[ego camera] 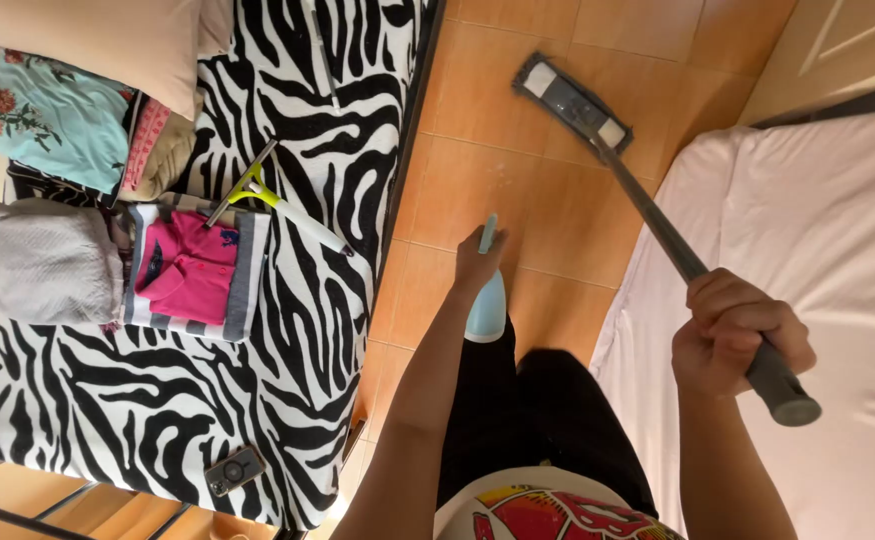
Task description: The person mops the tiled floor of a bedroom using a spray bottle and a flat mop. They repeatedly spray liquid onto the floor and push the mop back and forth to clean the area between a bunk bed and a single bed.
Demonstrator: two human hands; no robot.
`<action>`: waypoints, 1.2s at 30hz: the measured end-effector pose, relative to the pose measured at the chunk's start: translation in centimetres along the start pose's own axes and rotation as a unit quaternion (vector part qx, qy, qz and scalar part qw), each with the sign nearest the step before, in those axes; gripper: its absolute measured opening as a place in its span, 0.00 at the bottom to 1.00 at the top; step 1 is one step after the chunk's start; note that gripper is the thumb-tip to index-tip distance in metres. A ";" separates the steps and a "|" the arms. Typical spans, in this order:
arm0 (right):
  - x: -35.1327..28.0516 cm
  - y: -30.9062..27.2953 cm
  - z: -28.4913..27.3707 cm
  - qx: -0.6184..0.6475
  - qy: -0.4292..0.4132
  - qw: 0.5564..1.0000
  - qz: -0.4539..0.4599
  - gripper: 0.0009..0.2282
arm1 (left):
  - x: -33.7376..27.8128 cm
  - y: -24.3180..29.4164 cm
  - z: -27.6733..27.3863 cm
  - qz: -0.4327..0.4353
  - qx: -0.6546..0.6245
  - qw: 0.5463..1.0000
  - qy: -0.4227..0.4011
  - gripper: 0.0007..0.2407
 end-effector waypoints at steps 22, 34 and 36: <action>-12.2 -24.3 2.4 0.107 -0.239 0.965 -0.006 0.15 | -32.2 8.6 4.2 0.304 0.057 0.947 -0.088 0.22; -12.1 -24.6 3.5 0.091 -0.285 0.954 -0.024 0.13 | -34.3 11.7 8.1 0.290 -0.090 0.952 -0.036 0.17; -11.6 -23.3 3.0 0.091 -0.257 0.962 -0.025 0.12 | -32.8 12.3 8.0 0.298 -0.053 0.953 -0.007 0.18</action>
Point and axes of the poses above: each hand's wrist, its own x-axis towards the middle knuckle, its own z-axis out of the palm, y = z × x, the point moved 10 cm from there along x, towards the middle knuckle, and after that the axes turned 8 degrees about -y, right-handed, at the moved point
